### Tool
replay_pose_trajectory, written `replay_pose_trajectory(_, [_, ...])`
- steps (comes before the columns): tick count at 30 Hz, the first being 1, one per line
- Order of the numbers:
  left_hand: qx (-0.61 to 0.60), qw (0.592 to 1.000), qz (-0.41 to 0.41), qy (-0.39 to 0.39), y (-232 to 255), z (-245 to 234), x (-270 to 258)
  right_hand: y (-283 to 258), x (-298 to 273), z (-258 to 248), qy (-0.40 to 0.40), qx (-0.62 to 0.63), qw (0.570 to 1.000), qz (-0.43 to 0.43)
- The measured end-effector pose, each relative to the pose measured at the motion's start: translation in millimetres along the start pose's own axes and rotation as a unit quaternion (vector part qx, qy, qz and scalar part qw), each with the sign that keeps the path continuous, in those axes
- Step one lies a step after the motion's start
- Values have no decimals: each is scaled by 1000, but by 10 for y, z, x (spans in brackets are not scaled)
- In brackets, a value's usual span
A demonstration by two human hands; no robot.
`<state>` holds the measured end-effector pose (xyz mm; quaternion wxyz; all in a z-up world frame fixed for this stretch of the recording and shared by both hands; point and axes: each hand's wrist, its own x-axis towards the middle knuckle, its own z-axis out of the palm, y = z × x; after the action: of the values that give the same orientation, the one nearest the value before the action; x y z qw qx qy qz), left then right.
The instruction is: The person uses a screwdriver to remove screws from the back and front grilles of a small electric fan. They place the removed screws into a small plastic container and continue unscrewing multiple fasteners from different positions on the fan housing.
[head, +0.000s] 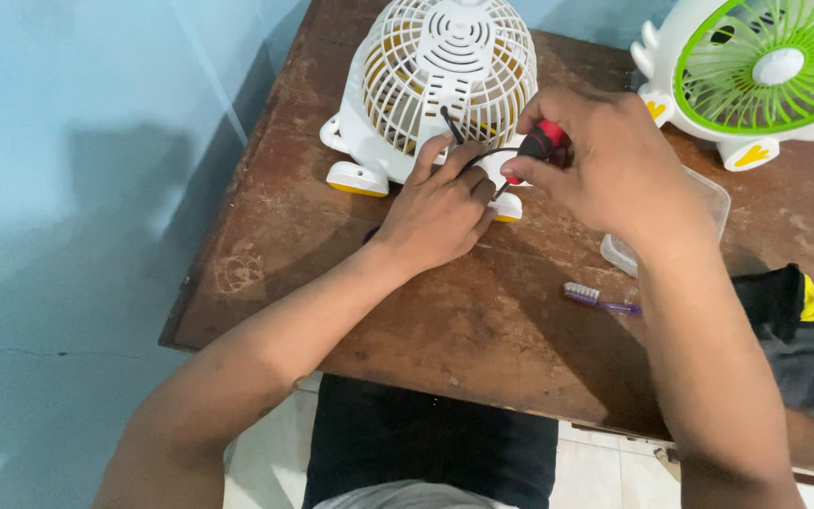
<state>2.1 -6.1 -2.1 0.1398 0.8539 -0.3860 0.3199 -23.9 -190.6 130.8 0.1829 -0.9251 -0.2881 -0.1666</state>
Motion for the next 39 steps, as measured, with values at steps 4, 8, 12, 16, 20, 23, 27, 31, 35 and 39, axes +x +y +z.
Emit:
replay_pose_trajectory(4, [-11, 1000, 0, 5, 3, -21, 7, -55, 26, 69, -3, -62, 998, -5])
replay_pose_trajectory(8, [-11, 1000, 12, -1, -9, -60, -11, -52, -68, -2, 18, -18, 990, -138])
replay_pose_trajectory(12, [-11, 1000, 9, -15, -5, -83, -10, -24, -64, -66, -40, 21, 995, -91])
replay_pose_trajectory(16, [0, 1000, 4, -22, 15, -65, 8, 12, -29, -87, -57, 35, 997, -43])
replay_pose_trajectory(20, [4, 1000, 5, -30, 3, -83, -16, 23, -12, -104, -24, -21, 998, -59])
replay_pose_trajectory(23, [2, 1000, 7, -29, 16, -65, -16, 16, -54, -71, 3, -80, 995, -67])
replay_pose_trajectory(27, [5, 1000, 7, -20, 16, -82, -23, -76, -78, -23, 3, -86, 995, -59])
replay_pose_trajectory(31, [-7, 1000, 8, -27, 19, -107, -5, -80, -61, -51, -83, 16, 996, 15])
replay_pose_trajectory(35, [-11, 1000, 5, -28, 24, -95, -13, 52, 3, -59, -78, 151, 977, -128])
replay_pose_trajectory(39, [7, 999, 6, -36, 5, -68, -8, 146, 22, -31, -67, 106, 986, -114])
